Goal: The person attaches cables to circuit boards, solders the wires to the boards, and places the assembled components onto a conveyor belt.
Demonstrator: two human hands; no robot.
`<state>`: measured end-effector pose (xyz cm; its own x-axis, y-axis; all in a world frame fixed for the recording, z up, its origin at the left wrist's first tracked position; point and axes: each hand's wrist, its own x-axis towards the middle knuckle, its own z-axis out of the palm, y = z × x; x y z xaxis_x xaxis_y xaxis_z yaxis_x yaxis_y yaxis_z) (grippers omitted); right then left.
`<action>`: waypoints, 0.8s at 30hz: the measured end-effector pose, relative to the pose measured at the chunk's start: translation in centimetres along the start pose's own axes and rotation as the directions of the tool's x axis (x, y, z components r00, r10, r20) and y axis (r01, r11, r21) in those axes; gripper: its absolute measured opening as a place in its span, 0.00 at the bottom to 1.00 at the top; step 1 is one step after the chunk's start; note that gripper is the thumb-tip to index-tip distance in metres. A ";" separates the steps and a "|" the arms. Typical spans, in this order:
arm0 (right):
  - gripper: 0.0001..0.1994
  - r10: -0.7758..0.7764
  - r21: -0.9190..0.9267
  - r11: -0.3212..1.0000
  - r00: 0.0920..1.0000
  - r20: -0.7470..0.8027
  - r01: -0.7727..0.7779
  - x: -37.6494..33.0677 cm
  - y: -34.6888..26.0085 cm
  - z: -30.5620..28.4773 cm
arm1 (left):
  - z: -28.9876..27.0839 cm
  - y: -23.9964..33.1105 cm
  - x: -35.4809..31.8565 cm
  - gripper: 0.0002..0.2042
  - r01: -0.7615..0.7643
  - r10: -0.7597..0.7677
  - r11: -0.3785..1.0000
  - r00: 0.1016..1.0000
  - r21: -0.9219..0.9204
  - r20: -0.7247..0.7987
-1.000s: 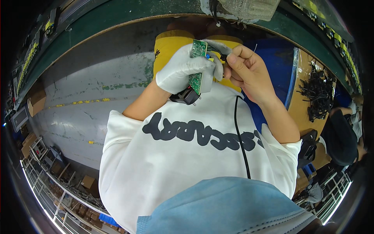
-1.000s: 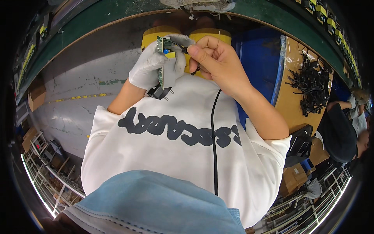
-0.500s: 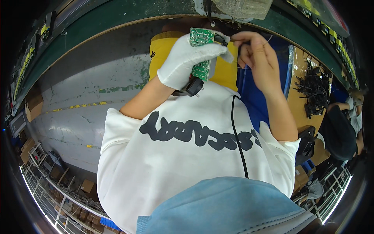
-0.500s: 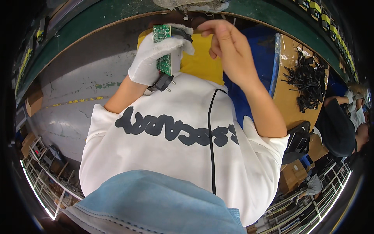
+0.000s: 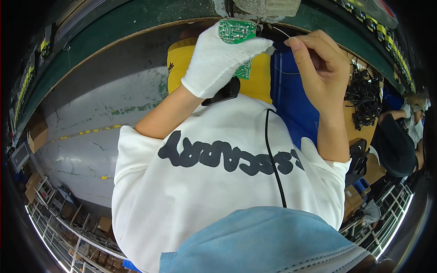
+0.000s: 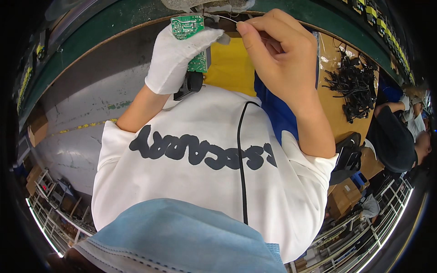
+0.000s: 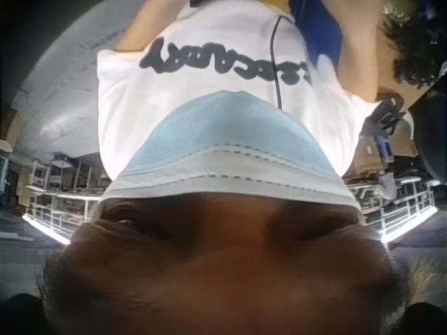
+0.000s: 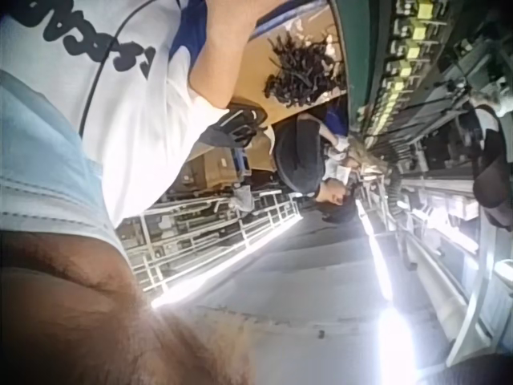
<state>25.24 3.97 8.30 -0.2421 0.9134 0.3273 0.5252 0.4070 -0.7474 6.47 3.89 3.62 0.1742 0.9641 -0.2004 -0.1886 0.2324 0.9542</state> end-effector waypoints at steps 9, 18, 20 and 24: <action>0.02 -0.111 -0.080 0.991 0.994 -0.023 0.109 0.6 -0.6 1.6 | 0.2 0.1 -0.1 0.11 -0.055 0.056 0.998 0.998 0.036 -0.027; 0.04 -0.142 -0.122 0.983 0.990 -0.023 0.138 0.9 -0.6 1.8 | 0.3 0.6 -0.1 0.11 -0.089 0.089 0.991 0.996 0.098 0.003; 0.04 -0.132 -0.112 0.985 0.991 -0.018 0.129 1.0 -0.8 2.0 | 0.3 0.5 -0.1 0.11 -0.082 0.084 0.990 0.996 0.112 -0.010; 0.04 -0.166 -0.083 0.983 0.986 -0.009 0.165 1.0 -0.8 2.1 | 0.2 0.2 -0.1 0.11 -0.140 0.143 0.985 0.990 0.101 -0.016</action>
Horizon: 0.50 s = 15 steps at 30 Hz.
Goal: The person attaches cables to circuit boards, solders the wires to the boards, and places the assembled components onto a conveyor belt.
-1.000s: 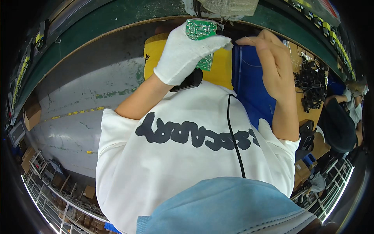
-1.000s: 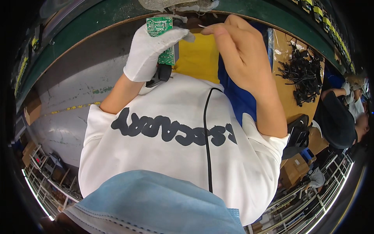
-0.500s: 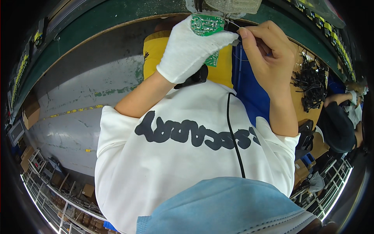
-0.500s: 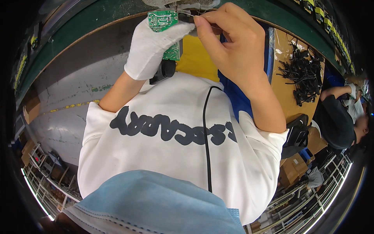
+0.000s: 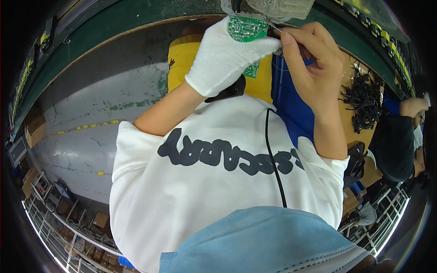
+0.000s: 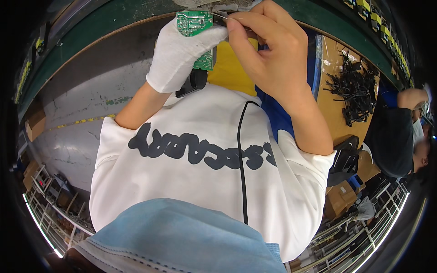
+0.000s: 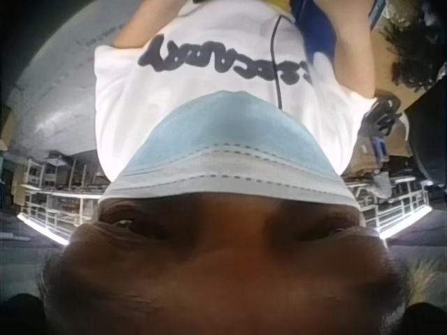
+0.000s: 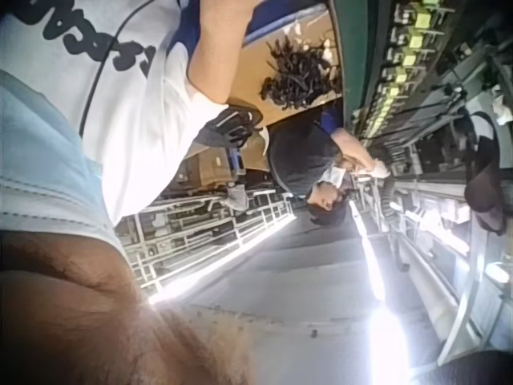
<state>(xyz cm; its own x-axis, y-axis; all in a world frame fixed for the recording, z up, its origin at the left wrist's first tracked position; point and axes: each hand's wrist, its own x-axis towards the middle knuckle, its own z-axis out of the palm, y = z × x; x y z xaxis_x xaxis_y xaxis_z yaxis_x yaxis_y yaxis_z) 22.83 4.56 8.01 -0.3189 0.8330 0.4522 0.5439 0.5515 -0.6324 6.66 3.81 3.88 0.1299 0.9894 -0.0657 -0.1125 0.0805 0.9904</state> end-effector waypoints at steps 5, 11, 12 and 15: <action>0.05 0.141 0.274 0.949 0.988 0.064 -0.154 -0.9 1.2 -0.6 | -0.1 0.2 0.0 0.11 -0.031 0.031 0.998 0.999 0.053 0.014; 0.05 0.214 0.270 0.937 0.975 0.057 -0.221 -1.4 1.5 -1.5 | -0.2 -0.6 0.1 0.10 0.022 -0.023 0.999 0.999 0.029 0.038; 0.05 0.149 0.152 0.977 0.989 0.005 -0.148 -1.3 1.3 -1.4 | -0.2 -0.6 0.1 0.10 0.004 -0.005 0.999 0.999 0.038 0.037; 0.05 0.031 -0.001 1.000 0.999 -0.045 -0.031 -0.9 1.2 -1.5 | -0.2 -0.5 0.4 0.09 0.001 -0.003 0.999 0.999 0.034 0.041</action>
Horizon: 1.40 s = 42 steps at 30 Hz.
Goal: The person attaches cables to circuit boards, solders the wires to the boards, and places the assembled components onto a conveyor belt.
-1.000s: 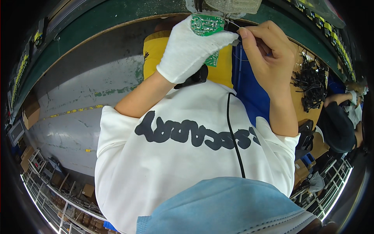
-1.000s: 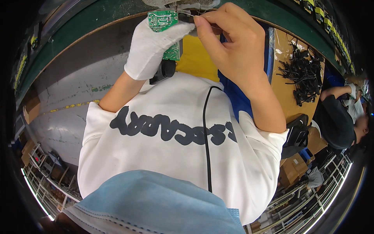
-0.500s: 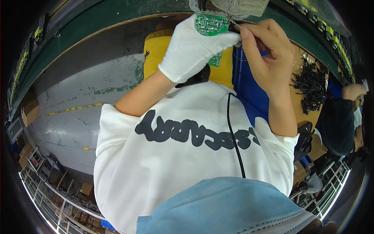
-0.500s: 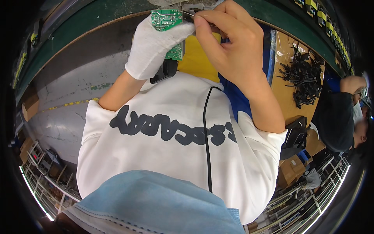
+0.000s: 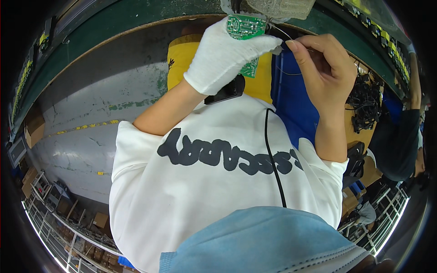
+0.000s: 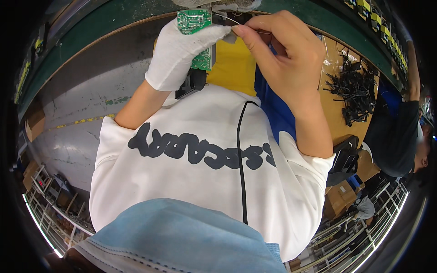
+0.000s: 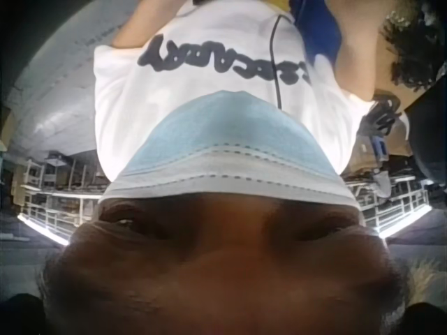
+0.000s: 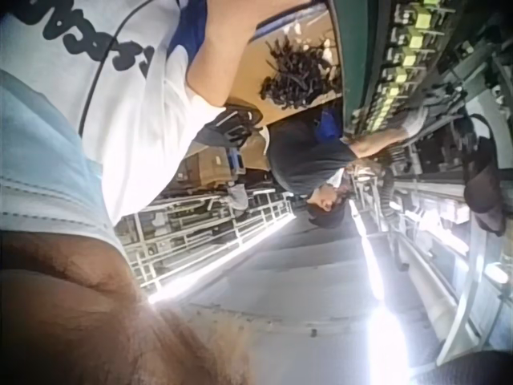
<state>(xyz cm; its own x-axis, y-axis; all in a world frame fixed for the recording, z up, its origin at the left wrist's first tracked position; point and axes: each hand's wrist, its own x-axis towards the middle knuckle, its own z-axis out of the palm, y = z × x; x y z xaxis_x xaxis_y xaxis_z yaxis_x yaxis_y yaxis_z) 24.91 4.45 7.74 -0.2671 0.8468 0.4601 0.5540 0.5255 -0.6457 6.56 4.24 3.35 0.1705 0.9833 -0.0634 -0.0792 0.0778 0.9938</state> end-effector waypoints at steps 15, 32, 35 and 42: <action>0.06 -0.179 -0.116 0.978 0.983 -0.043 0.173 0.6 -0.5 0.3 | -0.4 0.3 0.6 0.05 -0.332 0.310 0.894 0.943 0.300 0.119; 0.05 -0.177 -0.121 0.978 0.983 -0.040 0.171 1.1 -1.1 0.8 | -0.1 0.8 0.3 0.09 -0.057 0.057 0.998 0.998 0.016 0.005; 0.05 -0.175 -0.134 0.977 0.984 -0.034 0.169 1.1 -1.2 0.8 | -0.2 1.0 0.3 0.08 -0.066 0.066 0.996 0.998 0.053 0.018; 0.05 -0.158 -0.153 0.976 0.987 -0.020 0.154 1.1 -1.3 0.8 | -0.3 0.9 0.4 0.09 -0.147 0.139 0.972 0.989 0.184 0.054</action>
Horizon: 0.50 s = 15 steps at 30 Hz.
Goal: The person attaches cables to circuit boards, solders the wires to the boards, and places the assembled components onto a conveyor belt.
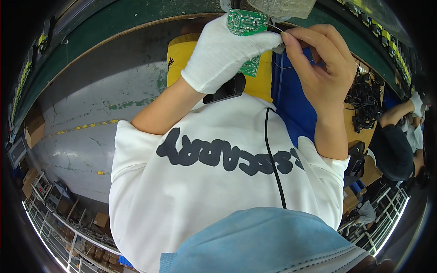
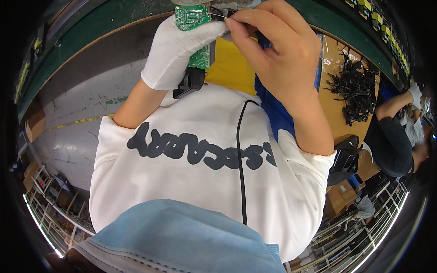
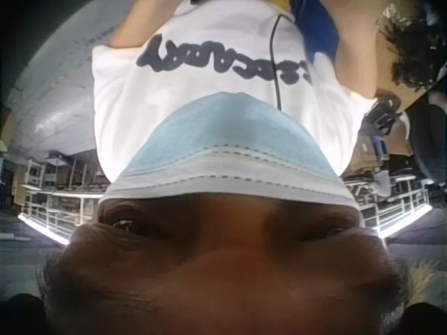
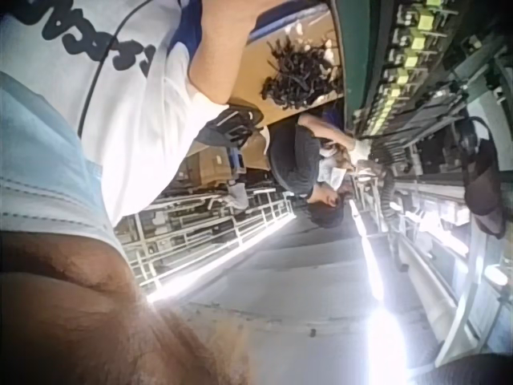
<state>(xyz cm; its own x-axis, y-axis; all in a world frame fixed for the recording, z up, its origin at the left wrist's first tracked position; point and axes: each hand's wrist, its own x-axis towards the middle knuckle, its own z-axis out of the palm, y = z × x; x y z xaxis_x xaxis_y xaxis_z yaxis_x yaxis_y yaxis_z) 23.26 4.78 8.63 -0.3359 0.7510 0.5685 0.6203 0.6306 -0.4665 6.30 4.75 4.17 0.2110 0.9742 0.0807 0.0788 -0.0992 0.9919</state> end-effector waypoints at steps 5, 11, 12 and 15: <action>0.05 0.005 0.000 1.000 1.000 0.002 -0.005 0.0 0.1 0.0 | -0.1 0.1 -0.1 0.09 0.054 -0.054 0.997 0.999 -0.057 0.000; 0.04 0.179 0.325 0.928 0.983 0.034 -0.180 -0.9 0.7 -0.7 | 0.1 0.3 -0.7 0.09 0.189 -0.195 0.945 0.981 -0.266 0.003; 0.02 0.240 0.523 0.817 0.968 0.075 -0.244 -1.1 1.1 -1.1 | 0.0 0.6 -0.8 0.09 0.226 -0.230 0.937 0.973 -0.266 0.016; 0.01 0.278 0.766 0.574 0.949 0.150 -0.289 -1.6 2.5 -1.7 | -0.3 0.4 -1.2 0.11 0.272 -0.273 0.936 0.962 -0.225 0.029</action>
<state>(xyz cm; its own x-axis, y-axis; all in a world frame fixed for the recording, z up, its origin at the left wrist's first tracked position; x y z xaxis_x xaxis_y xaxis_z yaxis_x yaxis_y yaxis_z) 26.53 4.80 7.71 -0.2527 0.9170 0.3086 -0.0902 0.2952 -0.9512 5.76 3.62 4.48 0.2093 0.9581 -0.1958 -0.0884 0.2179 0.9719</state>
